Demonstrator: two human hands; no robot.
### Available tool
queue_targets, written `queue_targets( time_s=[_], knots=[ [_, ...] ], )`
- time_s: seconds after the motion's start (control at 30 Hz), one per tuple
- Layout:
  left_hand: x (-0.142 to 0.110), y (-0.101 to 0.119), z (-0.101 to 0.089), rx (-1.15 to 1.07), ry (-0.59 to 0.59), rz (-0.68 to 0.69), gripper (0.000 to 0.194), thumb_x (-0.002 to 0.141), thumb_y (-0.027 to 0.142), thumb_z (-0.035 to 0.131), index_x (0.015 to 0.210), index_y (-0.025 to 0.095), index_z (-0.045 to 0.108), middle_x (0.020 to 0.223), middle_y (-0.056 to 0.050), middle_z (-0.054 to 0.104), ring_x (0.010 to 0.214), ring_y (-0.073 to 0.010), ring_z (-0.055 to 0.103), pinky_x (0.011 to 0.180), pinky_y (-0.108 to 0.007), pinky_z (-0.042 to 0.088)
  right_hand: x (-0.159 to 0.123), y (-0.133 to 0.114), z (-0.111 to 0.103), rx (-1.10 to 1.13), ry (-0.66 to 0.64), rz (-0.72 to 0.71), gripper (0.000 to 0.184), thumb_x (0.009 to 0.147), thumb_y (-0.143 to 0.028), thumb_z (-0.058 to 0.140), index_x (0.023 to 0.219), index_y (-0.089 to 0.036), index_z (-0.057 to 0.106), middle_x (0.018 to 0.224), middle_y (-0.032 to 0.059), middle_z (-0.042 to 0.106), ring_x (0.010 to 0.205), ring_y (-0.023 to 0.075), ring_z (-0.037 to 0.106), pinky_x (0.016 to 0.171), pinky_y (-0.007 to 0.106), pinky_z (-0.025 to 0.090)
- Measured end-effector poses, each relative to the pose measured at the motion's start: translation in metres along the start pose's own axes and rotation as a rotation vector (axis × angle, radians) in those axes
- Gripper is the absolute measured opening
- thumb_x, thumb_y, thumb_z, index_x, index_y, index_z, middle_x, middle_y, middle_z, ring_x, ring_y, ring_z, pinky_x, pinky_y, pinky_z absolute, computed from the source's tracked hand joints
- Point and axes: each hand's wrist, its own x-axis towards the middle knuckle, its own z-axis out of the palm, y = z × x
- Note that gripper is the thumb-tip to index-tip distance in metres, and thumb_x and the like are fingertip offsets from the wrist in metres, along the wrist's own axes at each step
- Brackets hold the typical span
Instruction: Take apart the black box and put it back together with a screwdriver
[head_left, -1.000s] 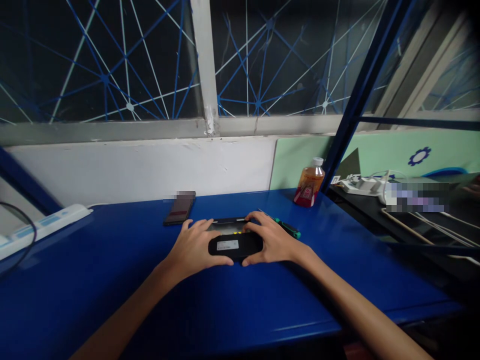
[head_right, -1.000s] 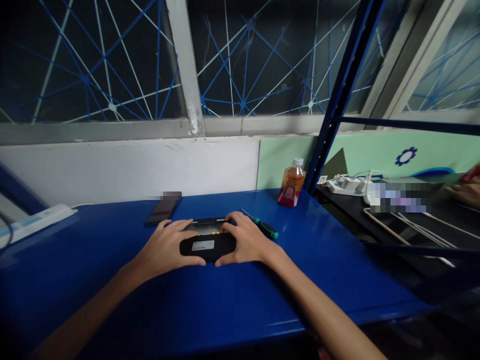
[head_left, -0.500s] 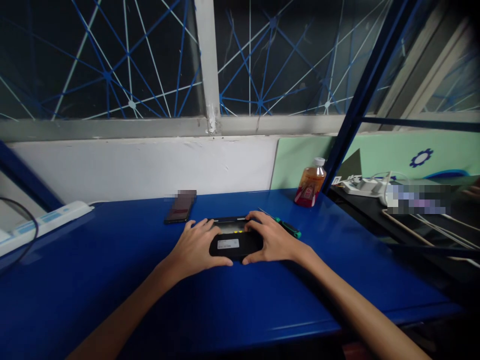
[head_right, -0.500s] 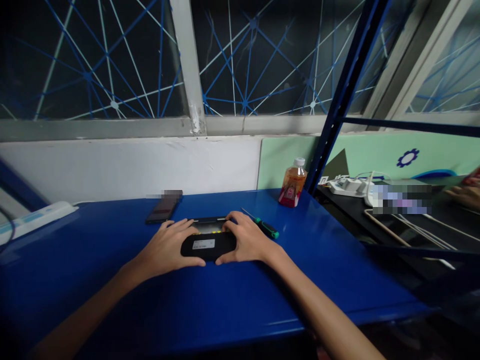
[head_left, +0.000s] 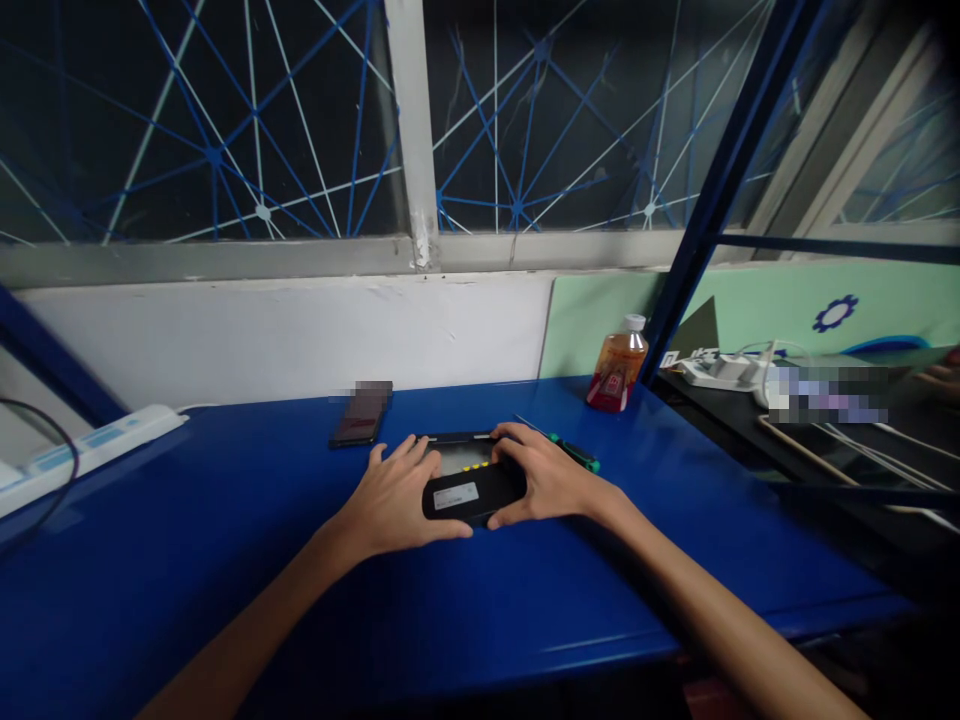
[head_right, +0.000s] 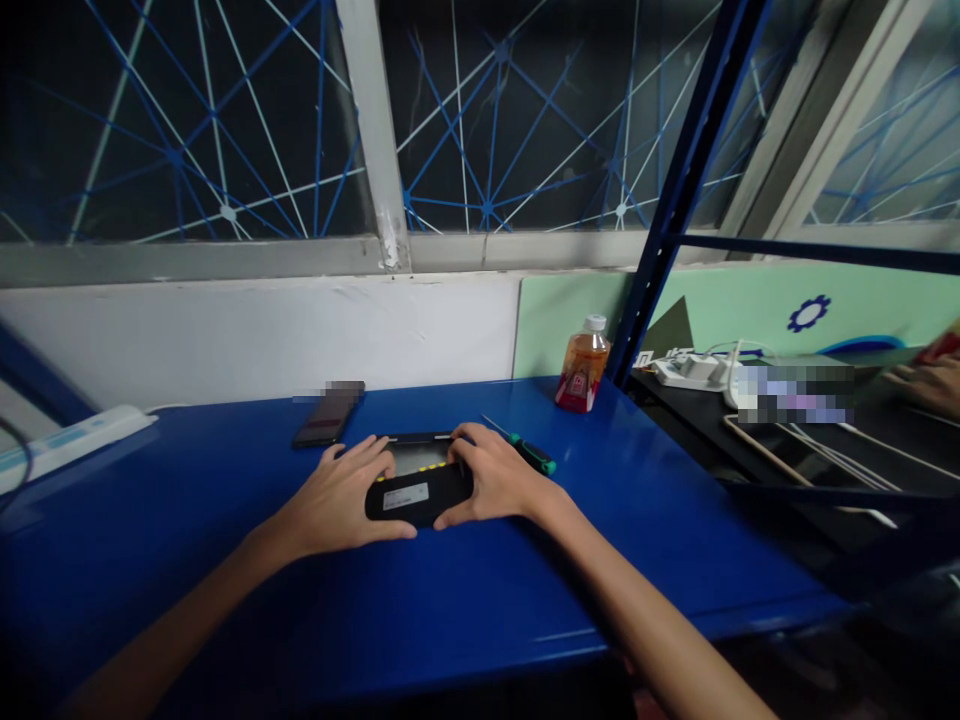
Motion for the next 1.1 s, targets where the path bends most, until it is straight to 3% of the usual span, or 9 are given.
queue_targets(
  time_s=[0.17,0.43,0.7,0.93,1.1],
  knots=[
    [0.001,-0.003,0.005,0.003,0.017,0.009,0.074,0.061,0.084,0.054,0.094,0.018,0.058,0.133,-0.021,0.053,0.129,-0.0477,0.039,0.096,-0.069,0.03,0.0,0.002,0.001,-0.004,0.002,-0.008,0.072,0.054,-0.067,0.076,0.102,-0.015,0.06,0.126,0.0175,0.053,0.115,0.0325,0.052,0.095,0.044,0.044],
    [0.004,-0.011,0.016,-0.015,0.068,0.017,0.073,0.064,0.083,0.053,0.093,0.017,0.059,0.136,-0.023,0.049,0.129,-0.0498,0.037,0.097,-0.075,0.021,-0.001,0.011,0.008,-0.084,-0.003,-0.035,0.085,0.062,-0.068,0.071,0.124,-0.01,0.059,0.133,0.0226,0.052,0.132,0.0368,0.039,0.107,0.054,0.031],
    [0.005,-0.015,0.015,-0.013,0.07,0.031,0.072,0.065,0.083,0.053,0.093,0.017,0.059,0.133,-0.022,0.052,0.128,-0.0498,0.039,0.097,-0.077,0.02,0.0,0.012,0.007,-0.109,0.014,-0.035,0.084,0.061,-0.07,0.071,0.119,-0.01,0.062,0.134,0.0232,0.05,0.136,0.0382,0.034,0.107,0.055,0.031],
    [0.002,-0.022,0.009,0.079,0.135,0.199,0.075,0.064,0.082,0.056,0.104,0.019,0.061,0.136,-0.017,0.051,0.135,-0.0462,0.029,0.103,-0.075,-0.005,0.0,0.007,0.007,-0.132,0.034,-0.038,0.081,0.058,-0.072,0.07,0.107,-0.008,0.065,0.137,0.0251,0.046,0.138,0.0405,0.027,0.108,0.056,0.03],
    [0.004,-0.022,0.003,0.03,0.101,0.19,0.065,0.06,0.074,0.066,0.095,0.02,0.059,0.13,-0.014,0.054,0.133,-0.0427,0.034,0.106,-0.071,0.003,0.0,0.006,0.005,-0.076,0.063,-0.034,0.078,0.057,-0.07,0.073,0.107,-0.011,0.063,0.136,0.0229,0.047,0.137,0.0385,0.03,0.107,0.056,0.032]
  ],
)
